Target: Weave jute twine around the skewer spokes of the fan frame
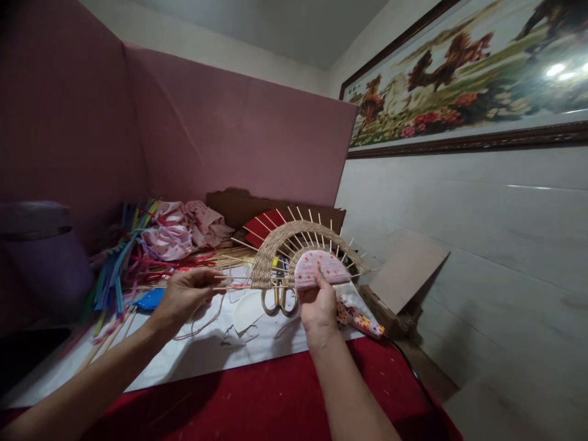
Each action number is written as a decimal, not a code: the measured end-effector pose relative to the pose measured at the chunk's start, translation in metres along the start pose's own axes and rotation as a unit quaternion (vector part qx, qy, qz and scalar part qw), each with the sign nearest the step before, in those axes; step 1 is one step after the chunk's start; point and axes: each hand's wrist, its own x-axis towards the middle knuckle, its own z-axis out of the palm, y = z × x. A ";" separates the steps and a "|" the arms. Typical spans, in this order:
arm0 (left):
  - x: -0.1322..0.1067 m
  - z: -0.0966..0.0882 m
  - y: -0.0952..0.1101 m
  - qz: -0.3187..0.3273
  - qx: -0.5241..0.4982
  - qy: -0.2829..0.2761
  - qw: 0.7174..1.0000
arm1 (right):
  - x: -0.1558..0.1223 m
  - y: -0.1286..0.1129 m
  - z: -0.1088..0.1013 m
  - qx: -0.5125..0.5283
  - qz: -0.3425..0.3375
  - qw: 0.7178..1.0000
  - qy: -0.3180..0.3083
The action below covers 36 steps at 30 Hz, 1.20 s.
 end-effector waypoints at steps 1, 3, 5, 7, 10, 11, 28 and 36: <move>-0.002 0.002 0.000 -0.012 -0.001 -0.002 1.000 | 0.000 0.001 0.000 0.001 0.002 1.000 -0.009; -0.005 0.007 0.002 -0.035 -0.003 -0.010 0.999 | 0.000 0.003 0.000 0.003 0.006 1.000 -0.030; -0.009 0.010 0.005 -0.058 0.001 -0.024 0.998 | -0.001 0.005 0.000 0.002 0.011 0.999 -0.043; -0.012 0.013 0.006 -0.078 0.007 -0.042 0.996 | -0.002 0.006 0.000 -0.001 0.014 0.999 -0.042; -0.016 0.015 0.004 -0.091 0.014 -0.061 0.994 | -0.006 0.006 0.002 -0.012 0.029 0.999 -0.032; -0.017 0.016 0.003 -0.090 0.013 -0.067 0.994 | -0.008 0.006 0.003 -0.013 0.033 0.999 -0.030; -0.017 0.015 -0.008 -0.018 -0.008 -0.081 0.996 | -0.013 0.006 0.008 -0.008 0.036 0.999 -0.033; -0.011 0.009 -0.008 0.015 0.034 -0.079 0.996 | -0.018 0.003 0.011 -0.011 0.053 0.998 -0.025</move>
